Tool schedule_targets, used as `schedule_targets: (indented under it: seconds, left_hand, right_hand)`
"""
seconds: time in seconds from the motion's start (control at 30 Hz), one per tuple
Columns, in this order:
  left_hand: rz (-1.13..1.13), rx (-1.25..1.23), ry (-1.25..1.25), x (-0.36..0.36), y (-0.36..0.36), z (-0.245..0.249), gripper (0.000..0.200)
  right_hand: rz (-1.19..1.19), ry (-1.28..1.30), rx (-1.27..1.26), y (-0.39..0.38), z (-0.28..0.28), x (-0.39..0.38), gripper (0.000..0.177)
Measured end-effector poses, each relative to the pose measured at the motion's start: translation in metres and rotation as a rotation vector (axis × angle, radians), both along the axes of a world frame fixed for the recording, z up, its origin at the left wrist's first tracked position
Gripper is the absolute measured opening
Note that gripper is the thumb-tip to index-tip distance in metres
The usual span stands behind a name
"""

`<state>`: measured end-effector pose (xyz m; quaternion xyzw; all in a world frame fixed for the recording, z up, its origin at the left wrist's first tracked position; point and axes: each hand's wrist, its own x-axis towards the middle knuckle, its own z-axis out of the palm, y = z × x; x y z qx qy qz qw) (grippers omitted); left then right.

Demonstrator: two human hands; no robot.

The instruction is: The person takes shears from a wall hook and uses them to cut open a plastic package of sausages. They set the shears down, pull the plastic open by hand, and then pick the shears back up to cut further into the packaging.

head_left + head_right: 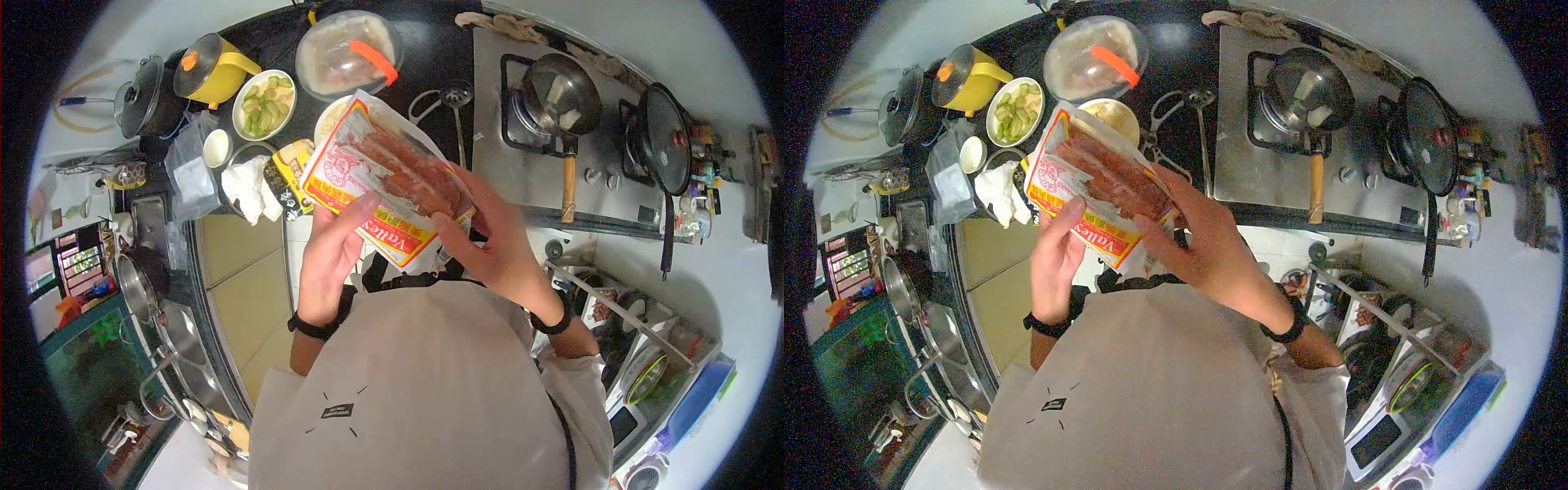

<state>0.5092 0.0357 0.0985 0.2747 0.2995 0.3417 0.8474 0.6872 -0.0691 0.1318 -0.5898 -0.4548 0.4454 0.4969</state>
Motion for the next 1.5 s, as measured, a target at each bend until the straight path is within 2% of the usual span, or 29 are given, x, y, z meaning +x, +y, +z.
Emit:
schedule_targets:
  seconds: [0.1,0.33,0.43,0.53,0.6,0.73,0.8,0.87,0.9,1.0,1.07,1.23,1.3,1.33,1.4,1.47,1.5]
  left_hand:
    - [-0.014,-0.004,-0.011,-0.003,-0.001,0.000,0.052]
    - [-0.035,0.061,-0.081,-0.007,-0.005,-0.002,0.066]
    - [-0.021,0.009,-0.099,-0.007,-0.009,-0.005,0.070]
    - [-0.085,0.032,-0.128,-0.011,-0.014,-0.012,0.073]
    - [-0.053,0.023,-0.147,-0.010,-0.017,-0.011,0.073]
    - [-0.083,-0.056,-0.231,-0.017,-0.021,-0.021,0.070]
    - [-0.070,-0.080,-0.248,-0.016,-0.024,-0.024,0.068]
    - [-0.068,-0.090,-0.377,-0.015,-0.025,-0.026,0.064]
    - [-0.068,-0.091,-0.376,-0.017,-0.025,-0.028,0.064]
    - [-0.100,-0.041,-0.404,-0.021,-0.027,-0.029,0.060]
    - [-0.071,-0.088,-0.247,-0.024,-0.035,-0.018,0.057]
    - [-0.033,-0.156,-0.228,-0.019,-0.032,-0.014,0.052]
    - [0.053,-0.238,-0.099,-0.012,-0.022,-0.018,0.046]
    - [0.058,-0.241,-0.105,-0.015,-0.017,-0.024,0.046]
    - [-0.001,-0.229,0.039,-0.026,-0.009,-0.034,0.046]
    - [0.035,-0.223,0.091,-0.031,-0.002,-0.040,0.047]
    - [0.050,-0.232,0.076,-0.040,-0.001,-0.051,0.048]
  right_hand:
    - [0.016,-0.121,0.011,-0.002,0.008,0.002,0.054]
    - [0.006,-0.118,0.036,-0.013,0.016,-0.004,0.057]
    - [-0.012,-0.058,0.063,-0.013,0.018,-0.006,0.054]
    - [0.012,0.004,-0.035,-0.015,0.029,-0.002,0.048]
    - [0.073,-0.052,-0.164,-0.016,0.034,0.001,0.041]
    - [0.181,0.012,-0.181,-0.018,0.022,-0.004,0.039]
    - [0.184,0.128,-0.100,-0.018,0.023,-0.009,0.041]
    - [0.126,0.126,-0.027,-0.018,0.017,-0.020,0.035]
    - [0.069,0.123,0.047,-0.019,0.013,-0.024,0.033]
    - [0.071,0.032,0.056,-0.024,0.006,-0.028,0.034]
    - [0.044,-0.013,0.062,-0.031,0.008,-0.035,0.034]
    - [0.084,-0.053,0.048,-0.022,0.014,-0.025,0.034]
    - [0.215,0.054,-0.275,-0.014,0.013,-0.014,0.035]
    - [0.219,0.049,-0.278,-0.012,-0.013,-0.005,0.035]
    - [0.377,0.010,0.078,-0.012,-0.088,0.021,0.038]
    - [0.258,0.114,-0.525,0.008,-0.089,0.048,0.042]
    - [0.266,0.109,-0.527,0.013,-0.099,0.058,0.042]
